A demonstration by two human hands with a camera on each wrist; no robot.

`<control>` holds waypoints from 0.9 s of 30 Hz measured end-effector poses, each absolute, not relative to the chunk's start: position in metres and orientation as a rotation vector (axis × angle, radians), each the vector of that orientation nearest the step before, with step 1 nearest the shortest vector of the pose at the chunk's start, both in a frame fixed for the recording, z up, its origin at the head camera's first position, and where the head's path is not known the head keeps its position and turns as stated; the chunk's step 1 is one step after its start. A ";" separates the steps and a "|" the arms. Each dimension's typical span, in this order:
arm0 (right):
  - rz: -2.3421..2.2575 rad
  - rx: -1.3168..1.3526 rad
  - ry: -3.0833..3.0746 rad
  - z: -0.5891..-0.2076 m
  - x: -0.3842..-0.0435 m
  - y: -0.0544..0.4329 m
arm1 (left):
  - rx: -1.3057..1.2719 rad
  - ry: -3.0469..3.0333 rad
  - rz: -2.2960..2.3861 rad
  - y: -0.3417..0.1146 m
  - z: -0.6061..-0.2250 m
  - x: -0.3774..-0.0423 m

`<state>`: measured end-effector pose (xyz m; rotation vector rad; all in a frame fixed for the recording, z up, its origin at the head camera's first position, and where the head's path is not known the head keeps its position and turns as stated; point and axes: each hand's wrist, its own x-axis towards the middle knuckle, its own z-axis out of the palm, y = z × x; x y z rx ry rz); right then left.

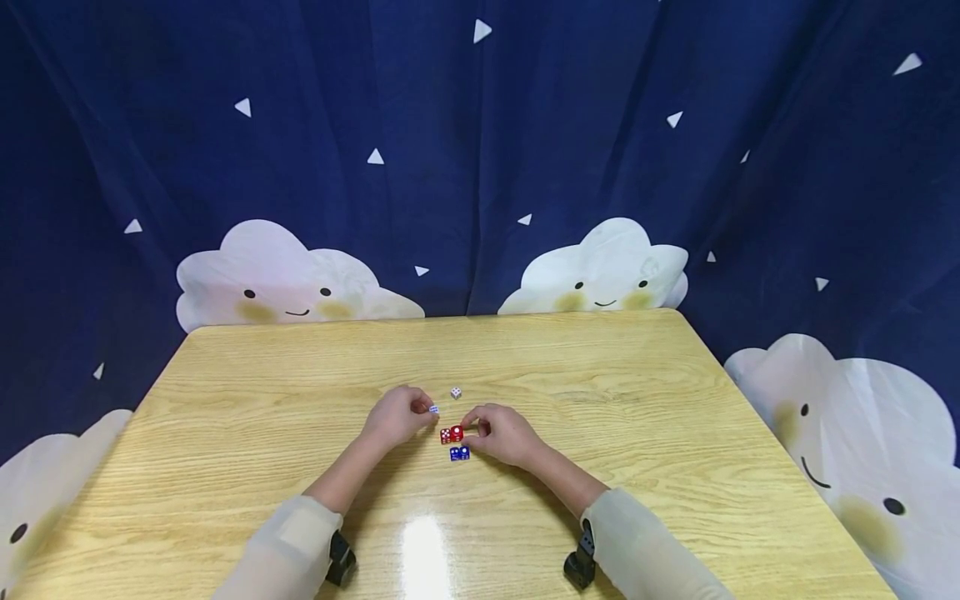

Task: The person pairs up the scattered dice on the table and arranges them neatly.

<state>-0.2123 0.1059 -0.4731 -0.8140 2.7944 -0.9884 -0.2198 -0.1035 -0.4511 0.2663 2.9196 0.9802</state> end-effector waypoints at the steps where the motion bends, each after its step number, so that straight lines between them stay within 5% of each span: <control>1: -0.985 -0.811 2.793 -0.473 -0.212 0.106 | 0.266 2.922 0.979 -0.104 -0.452 -0.220; 27: -0.976 -0.796 2.790 -0.474 -0.214 0.105 | 0.220 2.912 0.998 -0.127 -0.453 -0.222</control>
